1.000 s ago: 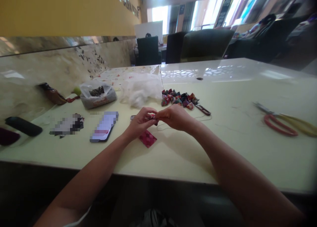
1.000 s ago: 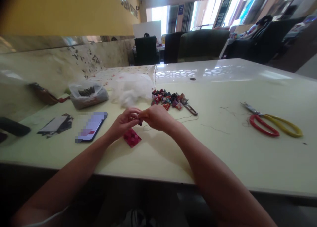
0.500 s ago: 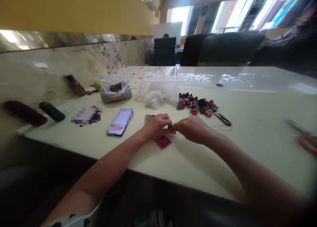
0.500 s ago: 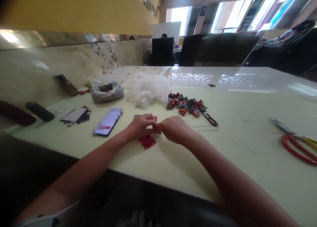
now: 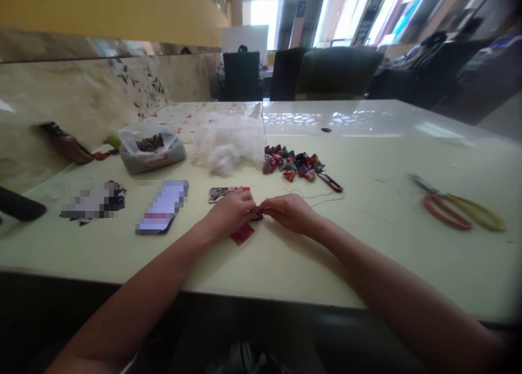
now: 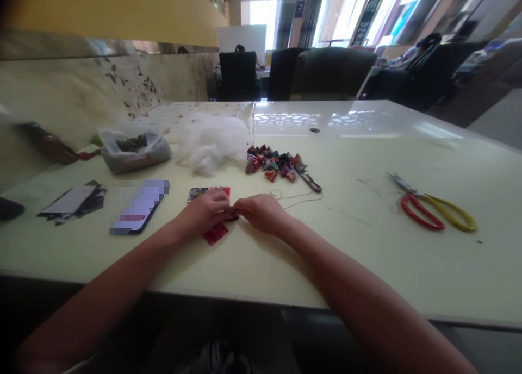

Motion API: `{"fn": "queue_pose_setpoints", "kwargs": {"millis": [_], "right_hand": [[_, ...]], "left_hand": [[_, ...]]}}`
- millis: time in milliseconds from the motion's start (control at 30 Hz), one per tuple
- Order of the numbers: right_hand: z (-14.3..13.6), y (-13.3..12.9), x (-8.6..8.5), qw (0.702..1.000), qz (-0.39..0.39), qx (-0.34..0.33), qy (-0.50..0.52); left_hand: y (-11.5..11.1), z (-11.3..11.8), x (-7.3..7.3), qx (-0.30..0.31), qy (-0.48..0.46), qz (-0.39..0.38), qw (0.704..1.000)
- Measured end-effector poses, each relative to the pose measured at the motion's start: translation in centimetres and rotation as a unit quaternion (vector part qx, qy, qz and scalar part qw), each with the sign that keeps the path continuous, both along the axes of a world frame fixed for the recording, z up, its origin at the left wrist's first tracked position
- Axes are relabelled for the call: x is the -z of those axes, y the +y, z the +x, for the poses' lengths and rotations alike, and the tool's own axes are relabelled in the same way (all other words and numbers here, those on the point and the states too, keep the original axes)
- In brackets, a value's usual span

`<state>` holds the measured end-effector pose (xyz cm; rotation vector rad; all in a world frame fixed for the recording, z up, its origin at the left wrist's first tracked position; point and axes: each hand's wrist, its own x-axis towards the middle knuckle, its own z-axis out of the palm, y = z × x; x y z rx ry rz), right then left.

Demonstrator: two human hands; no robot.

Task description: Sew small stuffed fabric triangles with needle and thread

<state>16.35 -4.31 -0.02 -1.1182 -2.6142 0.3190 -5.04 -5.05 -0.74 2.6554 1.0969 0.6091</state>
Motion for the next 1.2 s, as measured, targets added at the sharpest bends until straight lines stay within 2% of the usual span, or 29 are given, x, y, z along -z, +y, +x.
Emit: {"fn": "queue_pose_setpoints", "kwargs": {"millis": [100, 267, 400, 533, 633, 700, 800, 933, 1200], "right_hand": [[0.1, 0.0, 0.2, 0.999, -0.028, 0.003, 0.034], [-0.4, -0.3, 0.4, 0.999, -0.034, -0.006, -0.005], [-0.7, -0.3, 0.6, 0.998, -0.048, -0.006, -0.027], [-0.8, -0.3, 0.4, 0.998, -0.044, -0.002, -0.048], [-0.7, -0.4, 0.3, 0.997, -0.048, -0.012, -0.052], [-0.5, -0.3, 0.3, 0.997, -0.06, -0.027, -0.03], [0.0, 0.1, 0.3, 0.994, -0.085, -0.04, 0.062], [0.7, 0.8, 0.0, 0.98, -0.102, 0.005, 0.169], [0.0, 0.6, 0.1, 0.984, -0.137, -0.005, 0.116]], "left_hand": [[0.0, 0.1, 0.2, 0.014, -0.01, 0.008, 1.0], [0.0, 0.0, 0.5, 0.024, -0.004, 0.02, 1.0], [-0.4, 0.0, 0.4, -0.011, 0.01, 0.023, 1.0], [-0.8, 0.3, 0.3, -0.055, 0.012, 0.059, 0.997], [-0.8, 0.3, 0.4, -0.036, 0.013, 0.065, 0.997], [-0.6, 0.2, 0.4, -0.02, 0.015, 0.06, 0.998], [-0.5, 0.1, 0.3, -0.023, 0.013, 0.052, 0.998], [-0.5, 0.1, 0.0, -0.014, 0.006, 0.018, 1.0], [-0.5, 0.1, -0.3, -0.015, 0.007, -0.013, 1.0]]}}
